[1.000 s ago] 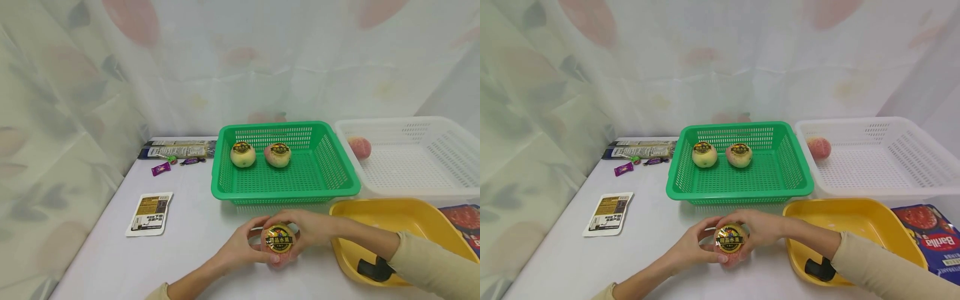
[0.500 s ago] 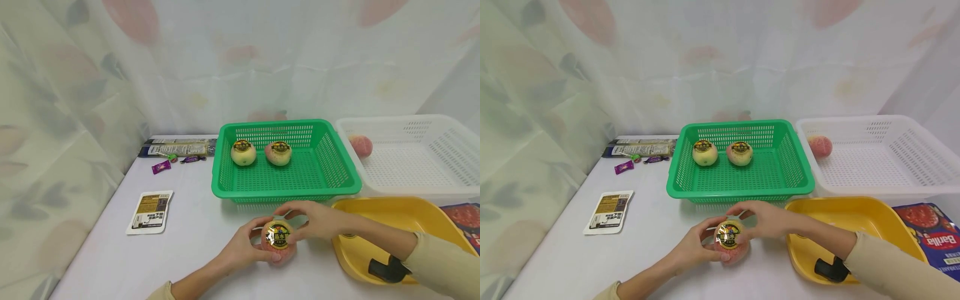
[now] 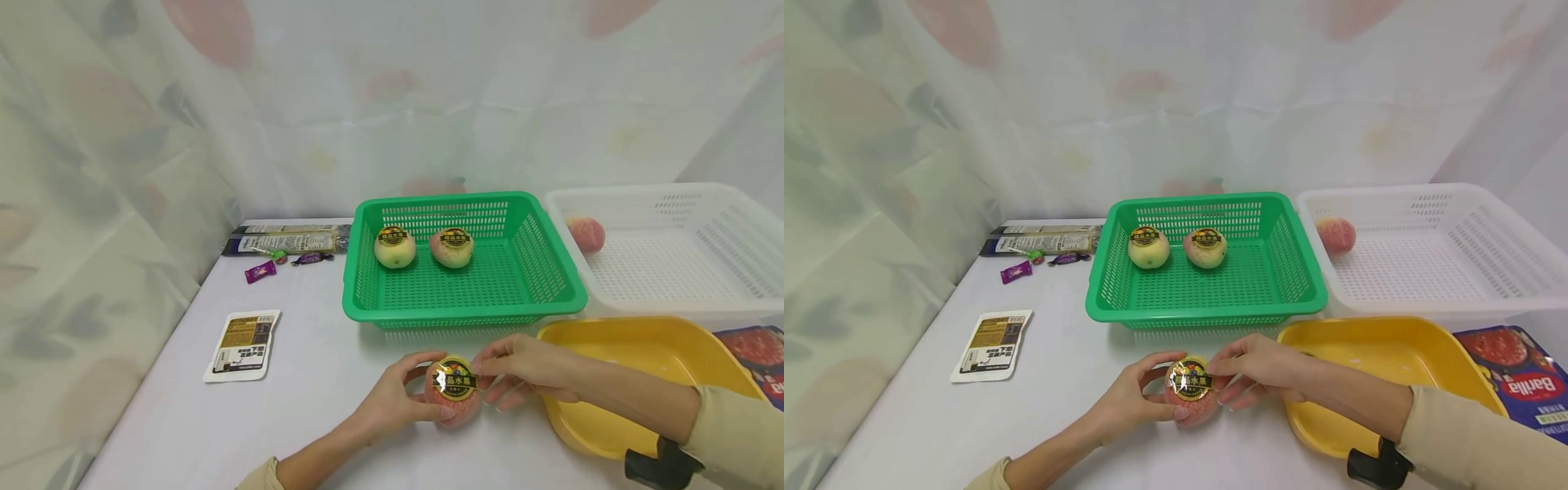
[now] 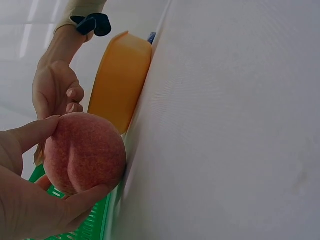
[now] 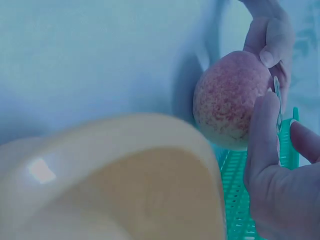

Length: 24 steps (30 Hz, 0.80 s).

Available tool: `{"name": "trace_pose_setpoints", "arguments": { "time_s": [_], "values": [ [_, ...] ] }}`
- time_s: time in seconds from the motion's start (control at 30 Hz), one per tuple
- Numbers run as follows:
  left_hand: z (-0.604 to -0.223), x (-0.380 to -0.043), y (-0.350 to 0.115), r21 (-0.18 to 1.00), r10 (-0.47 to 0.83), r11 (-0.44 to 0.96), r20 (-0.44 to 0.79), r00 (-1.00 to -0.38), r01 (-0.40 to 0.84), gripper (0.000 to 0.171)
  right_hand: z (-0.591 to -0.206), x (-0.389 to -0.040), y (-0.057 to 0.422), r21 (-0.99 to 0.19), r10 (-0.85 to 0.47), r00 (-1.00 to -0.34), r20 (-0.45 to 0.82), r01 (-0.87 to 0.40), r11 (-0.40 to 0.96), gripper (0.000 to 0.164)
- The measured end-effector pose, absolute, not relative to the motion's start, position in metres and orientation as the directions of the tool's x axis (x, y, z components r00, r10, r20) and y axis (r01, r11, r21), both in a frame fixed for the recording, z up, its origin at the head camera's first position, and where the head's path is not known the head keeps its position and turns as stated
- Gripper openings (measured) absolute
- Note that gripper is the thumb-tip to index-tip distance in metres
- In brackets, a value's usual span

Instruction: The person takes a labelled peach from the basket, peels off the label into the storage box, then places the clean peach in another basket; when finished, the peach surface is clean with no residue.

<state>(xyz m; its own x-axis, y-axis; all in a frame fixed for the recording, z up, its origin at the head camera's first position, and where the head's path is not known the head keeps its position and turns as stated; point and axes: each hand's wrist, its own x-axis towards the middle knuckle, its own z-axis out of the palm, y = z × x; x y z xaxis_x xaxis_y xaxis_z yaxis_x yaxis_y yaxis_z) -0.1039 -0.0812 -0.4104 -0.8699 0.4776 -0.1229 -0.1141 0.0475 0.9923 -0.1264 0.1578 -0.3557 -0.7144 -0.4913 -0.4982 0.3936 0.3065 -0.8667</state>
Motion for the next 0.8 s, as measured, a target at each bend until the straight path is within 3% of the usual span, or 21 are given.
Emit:
{"name": "trace_pose_setpoints", "arguments": {
  "time_s": [0.43, 0.8],
  "values": [
    [-0.409, -0.102, -0.081, 0.993, 0.491, 0.005, -0.102, -0.865, -0.114, 0.069, -0.351, -0.126, 0.144, -0.879, -0.449, -0.768, -0.457, 0.314, 0.358, 0.026],
    [-0.409, -0.103, -0.081, 0.993, 0.493, 0.022, -0.112, -0.863, -0.116, 0.069, -0.354, -0.127, 0.145, -0.907, -0.473, -0.776, -0.417, 0.324, 0.269, 0.025]
  ]
}}
